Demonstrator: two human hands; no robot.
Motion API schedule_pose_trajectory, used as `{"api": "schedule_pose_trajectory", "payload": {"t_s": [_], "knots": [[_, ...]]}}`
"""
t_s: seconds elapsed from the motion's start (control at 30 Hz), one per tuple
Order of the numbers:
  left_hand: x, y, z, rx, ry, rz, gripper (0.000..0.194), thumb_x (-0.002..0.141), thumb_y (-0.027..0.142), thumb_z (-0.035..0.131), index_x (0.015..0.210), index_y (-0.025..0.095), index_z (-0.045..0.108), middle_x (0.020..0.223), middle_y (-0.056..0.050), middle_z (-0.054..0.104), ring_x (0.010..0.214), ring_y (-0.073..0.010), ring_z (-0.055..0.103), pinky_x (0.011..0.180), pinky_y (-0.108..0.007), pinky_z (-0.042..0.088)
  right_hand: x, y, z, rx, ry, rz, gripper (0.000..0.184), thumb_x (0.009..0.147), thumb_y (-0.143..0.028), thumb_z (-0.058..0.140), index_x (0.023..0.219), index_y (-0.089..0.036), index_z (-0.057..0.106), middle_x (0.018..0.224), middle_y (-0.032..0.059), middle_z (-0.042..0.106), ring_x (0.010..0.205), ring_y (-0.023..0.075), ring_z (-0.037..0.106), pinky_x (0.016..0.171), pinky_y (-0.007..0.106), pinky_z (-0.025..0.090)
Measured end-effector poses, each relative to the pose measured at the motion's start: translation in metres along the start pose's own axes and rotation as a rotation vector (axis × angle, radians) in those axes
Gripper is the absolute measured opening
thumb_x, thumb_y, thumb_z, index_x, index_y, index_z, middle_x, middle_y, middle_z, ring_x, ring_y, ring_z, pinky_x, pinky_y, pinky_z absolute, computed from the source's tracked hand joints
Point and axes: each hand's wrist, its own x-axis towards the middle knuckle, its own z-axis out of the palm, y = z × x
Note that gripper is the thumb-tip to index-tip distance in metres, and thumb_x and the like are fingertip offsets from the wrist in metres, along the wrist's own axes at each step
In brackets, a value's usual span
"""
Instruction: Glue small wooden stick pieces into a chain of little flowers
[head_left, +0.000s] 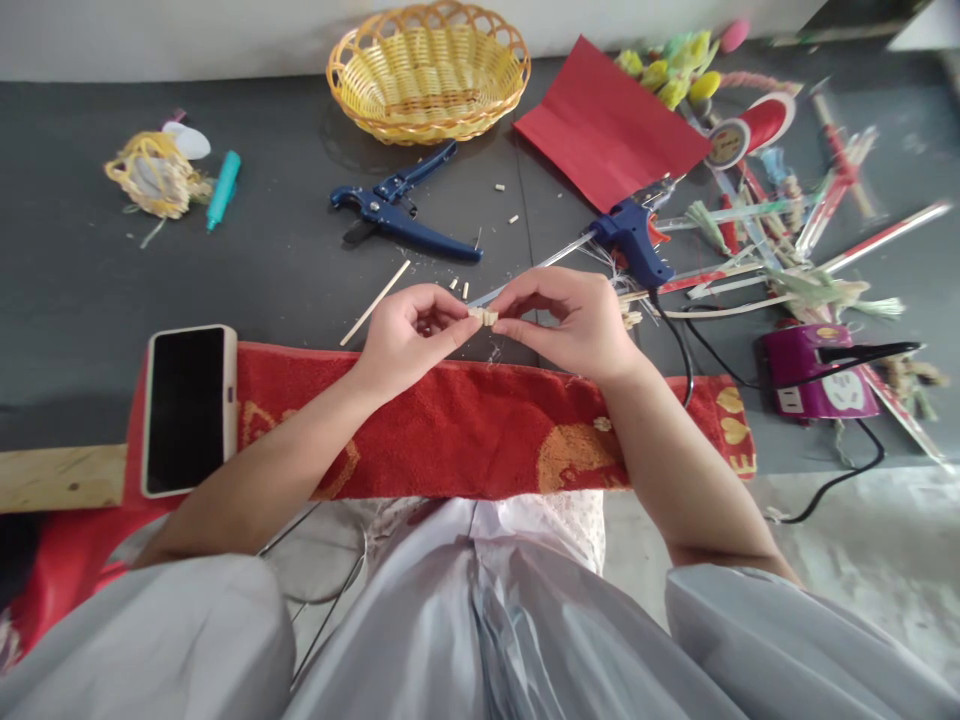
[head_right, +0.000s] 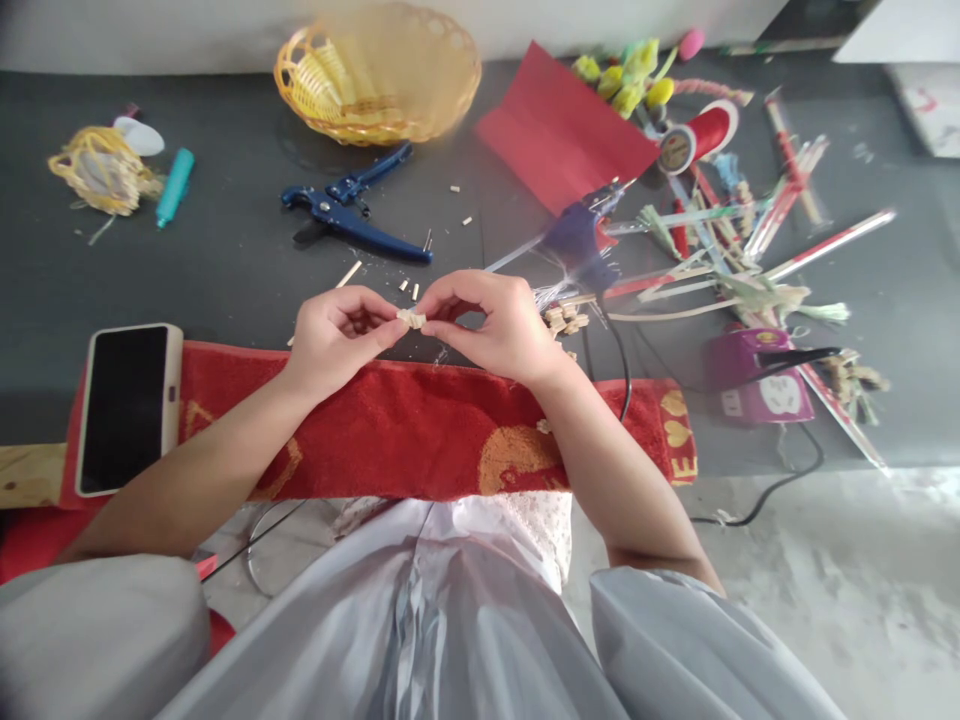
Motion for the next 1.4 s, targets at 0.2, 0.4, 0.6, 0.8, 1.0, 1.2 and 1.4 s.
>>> {"api": "schedule_pose_trajectory", "payload": {"t_s": [0.2, 0.4, 0.6, 0.8, 1.0, 1.2, 1.4], "knots": [[-0.007, -0.004, -0.003, 0.343, 0.079, 0.431, 0.018, 0.085, 0.035, 0.07, 0.084, 0.017, 0.069, 0.068, 0.001, 0.068, 0.05, -0.0043, 0.051, 0.049, -0.018, 0.042, -0.001, 0.002, 0.0, -0.025, 0.016, -0.072, 0.022, 0.078, -0.032, 0.078, 0.093, -0.018, 0.074, 0.088, 0.0038, 0.074, 0.077, 0.0133, 0.069, 0.073, 0.028, 0.06], [-0.008, -0.004, -0.005, 0.456, 0.118, 0.614, 0.011, 0.088, 0.029, 0.069, 0.087, 0.018, 0.07, 0.073, 0.001, 0.072, 0.05, -0.0042, 0.053, 0.052, -0.018, 0.043, 0.001, -0.001, -0.002, -0.178, 0.036, -0.275, 0.013, 0.084, -0.033, 0.073, 0.089, -0.021, 0.076, 0.083, 0.0021, 0.075, 0.075, 0.0134, 0.069, 0.068, 0.028, 0.058], [-0.01, -0.002, -0.006, 0.528, 0.109, 0.542, 0.021, 0.09, 0.038, 0.065, 0.084, 0.019, 0.072, 0.072, -0.001, 0.073, 0.053, -0.0068, 0.056, 0.053, -0.02, 0.044, -0.002, 0.0, 0.0, -0.258, 0.069, -0.348, 0.014, 0.085, -0.034, 0.071, 0.089, -0.021, 0.076, 0.084, 0.004, 0.074, 0.076, 0.0149, 0.069, 0.07, 0.029, 0.057], [-0.012, -0.001, -0.006, 0.55, 0.085, 0.491, 0.02, 0.089, 0.037, 0.064, 0.083, 0.02, 0.072, 0.07, -0.001, 0.073, 0.053, -0.0082, 0.057, 0.054, -0.021, 0.045, -0.003, -0.002, -0.002, -0.313, 0.037, -0.272, 0.017, 0.087, -0.039, 0.067, 0.087, -0.023, 0.075, 0.087, 0.0044, 0.075, 0.079, 0.0166, 0.07, 0.073, 0.031, 0.057], [-0.012, -0.003, -0.008, 0.604, 0.084, 0.561, 0.016, 0.09, 0.034, 0.064, 0.083, 0.02, 0.068, 0.071, 0.0, 0.071, 0.058, -0.0081, 0.06, 0.058, -0.02, 0.045, -0.003, -0.001, -0.002, -0.31, 0.028, -0.288, 0.017, 0.088, -0.038, 0.066, 0.087, -0.023, 0.075, 0.088, 0.0046, 0.075, 0.08, 0.0164, 0.07, 0.073, 0.031, 0.057], [-0.012, -0.003, -0.008, 0.703, 0.098, 0.605, 0.018, 0.092, 0.034, 0.06, 0.085, 0.02, 0.069, 0.073, -0.001, 0.071, 0.06, -0.0092, 0.062, 0.058, -0.02, 0.045, -0.003, 0.001, -0.001, -0.296, 0.041, -0.307, 0.016, 0.087, -0.036, 0.067, 0.088, -0.022, 0.075, 0.088, 0.0051, 0.074, 0.079, 0.0157, 0.069, 0.071, 0.029, 0.056], [-0.01, -0.001, -0.005, 0.622, 0.072, 0.624, 0.007, 0.09, 0.025, 0.063, 0.093, 0.019, 0.066, 0.075, 0.002, 0.068, 0.052, -0.0055, 0.051, 0.055, -0.019, 0.042, -0.002, -0.003, -0.001, -0.269, 0.017, -0.226, 0.015, 0.086, -0.035, 0.068, 0.088, -0.021, 0.073, 0.083, 0.0034, 0.073, 0.071, 0.0141, 0.065, 0.068, 0.03, 0.055]]}}
